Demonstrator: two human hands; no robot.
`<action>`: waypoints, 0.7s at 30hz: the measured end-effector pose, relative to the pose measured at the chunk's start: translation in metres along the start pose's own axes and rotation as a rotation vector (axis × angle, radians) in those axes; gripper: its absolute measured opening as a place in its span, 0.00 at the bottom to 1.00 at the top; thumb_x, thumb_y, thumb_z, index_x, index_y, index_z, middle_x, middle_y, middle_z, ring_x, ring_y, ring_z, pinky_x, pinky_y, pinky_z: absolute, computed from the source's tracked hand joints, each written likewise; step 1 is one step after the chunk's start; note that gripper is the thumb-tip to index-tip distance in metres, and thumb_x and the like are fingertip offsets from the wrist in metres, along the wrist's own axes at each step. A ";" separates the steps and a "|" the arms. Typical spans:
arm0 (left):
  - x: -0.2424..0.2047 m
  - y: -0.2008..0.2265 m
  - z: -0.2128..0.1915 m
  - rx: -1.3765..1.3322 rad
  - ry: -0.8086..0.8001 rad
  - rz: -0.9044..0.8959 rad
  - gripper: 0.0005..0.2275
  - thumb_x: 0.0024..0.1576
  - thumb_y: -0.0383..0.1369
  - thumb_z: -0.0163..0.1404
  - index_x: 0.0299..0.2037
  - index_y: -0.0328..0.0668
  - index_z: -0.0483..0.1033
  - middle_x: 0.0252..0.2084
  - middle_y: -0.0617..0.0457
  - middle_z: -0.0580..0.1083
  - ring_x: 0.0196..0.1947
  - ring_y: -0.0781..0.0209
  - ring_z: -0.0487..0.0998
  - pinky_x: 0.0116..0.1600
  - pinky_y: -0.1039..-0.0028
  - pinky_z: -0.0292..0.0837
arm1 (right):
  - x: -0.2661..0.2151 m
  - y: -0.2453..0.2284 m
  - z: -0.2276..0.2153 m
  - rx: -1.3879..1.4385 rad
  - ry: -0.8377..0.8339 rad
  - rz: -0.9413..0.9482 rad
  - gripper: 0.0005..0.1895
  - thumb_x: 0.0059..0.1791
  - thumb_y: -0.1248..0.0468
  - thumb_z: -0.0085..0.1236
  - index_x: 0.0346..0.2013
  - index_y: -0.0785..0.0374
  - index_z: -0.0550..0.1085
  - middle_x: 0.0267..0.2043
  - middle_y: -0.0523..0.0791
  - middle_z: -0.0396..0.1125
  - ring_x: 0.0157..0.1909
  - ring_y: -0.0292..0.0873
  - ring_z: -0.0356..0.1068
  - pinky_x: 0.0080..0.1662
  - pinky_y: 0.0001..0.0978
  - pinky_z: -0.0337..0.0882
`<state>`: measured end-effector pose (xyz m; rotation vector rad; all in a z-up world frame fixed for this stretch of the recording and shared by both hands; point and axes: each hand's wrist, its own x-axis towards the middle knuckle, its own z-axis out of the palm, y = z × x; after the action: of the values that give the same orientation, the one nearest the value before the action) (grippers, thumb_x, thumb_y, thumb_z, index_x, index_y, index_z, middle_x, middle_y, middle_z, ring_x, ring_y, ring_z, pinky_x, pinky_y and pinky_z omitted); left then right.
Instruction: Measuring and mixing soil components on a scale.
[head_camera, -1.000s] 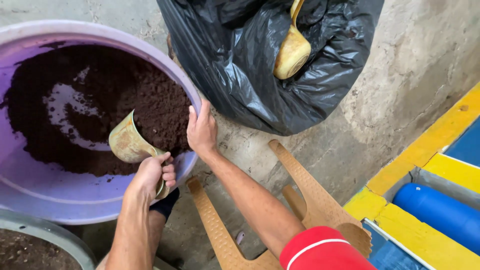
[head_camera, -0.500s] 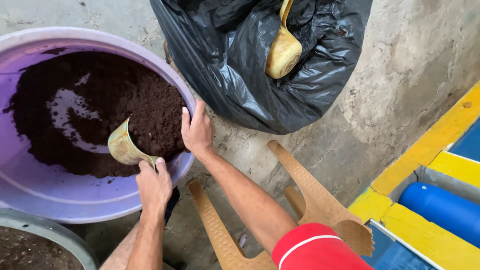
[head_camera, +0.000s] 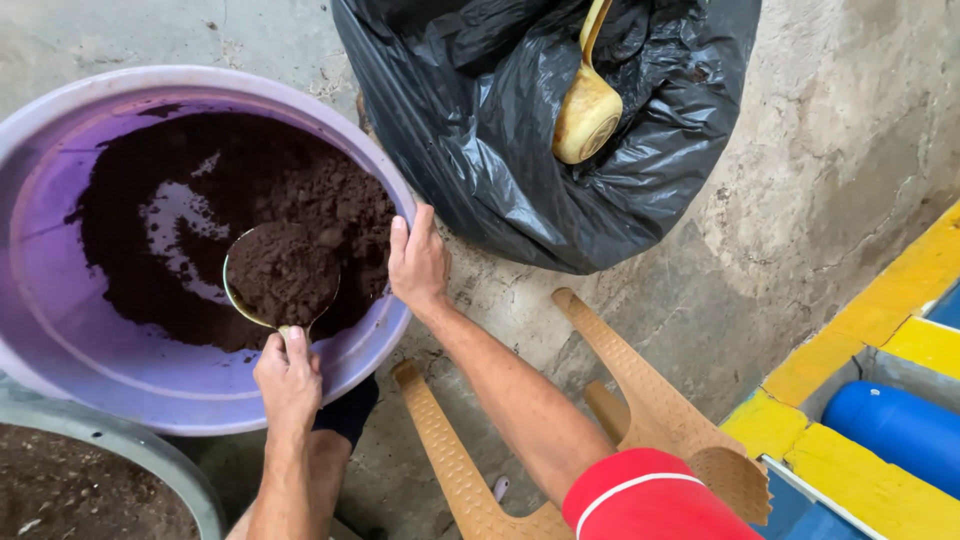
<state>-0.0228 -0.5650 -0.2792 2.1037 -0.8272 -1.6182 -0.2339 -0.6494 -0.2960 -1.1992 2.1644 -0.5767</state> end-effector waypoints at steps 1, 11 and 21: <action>0.000 -0.002 -0.003 -0.059 -0.008 -0.016 0.18 0.70 0.39 0.45 0.33 0.30 0.67 0.22 0.53 0.67 0.20 0.68 0.64 0.25 0.72 0.60 | 0.001 0.001 0.001 -0.013 -0.011 0.036 0.20 0.58 0.54 0.38 0.60 0.63 0.60 0.42 0.55 0.71 0.39 0.56 0.76 0.40 0.51 0.73; -0.011 0.039 -0.024 -0.032 0.016 0.143 0.14 0.67 0.35 0.44 0.31 0.34 0.68 0.20 0.56 0.68 0.19 0.70 0.66 0.24 0.76 0.61 | -0.001 0.009 0.002 -0.049 0.081 -0.083 0.20 0.57 0.59 0.39 0.61 0.66 0.60 0.43 0.61 0.71 0.41 0.66 0.72 0.42 0.59 0.69; -0.069 0.129 -0.092 -0.214 -0.107 0.151 0.11 0.67 0.34 0.42 0.33 0.38 0.67 0.19 0.56 0.65 0.13 0.72 0.60 0.18 0.79 0.55 | 0.001 0.007 -0.006 -0.049 0.037 -0.038 0.21 0.55 0.58 0.41 0.60 0.64 0.58 0.41 0.62 0.70 0.38 0.68 0.71 0.40 0.61 0.68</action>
<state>0.0240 -0.6252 -0.1238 1.7786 -0.7869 -1.6702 -0.2426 -0.6462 -0.2956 -1.2677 2.2023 -0.5700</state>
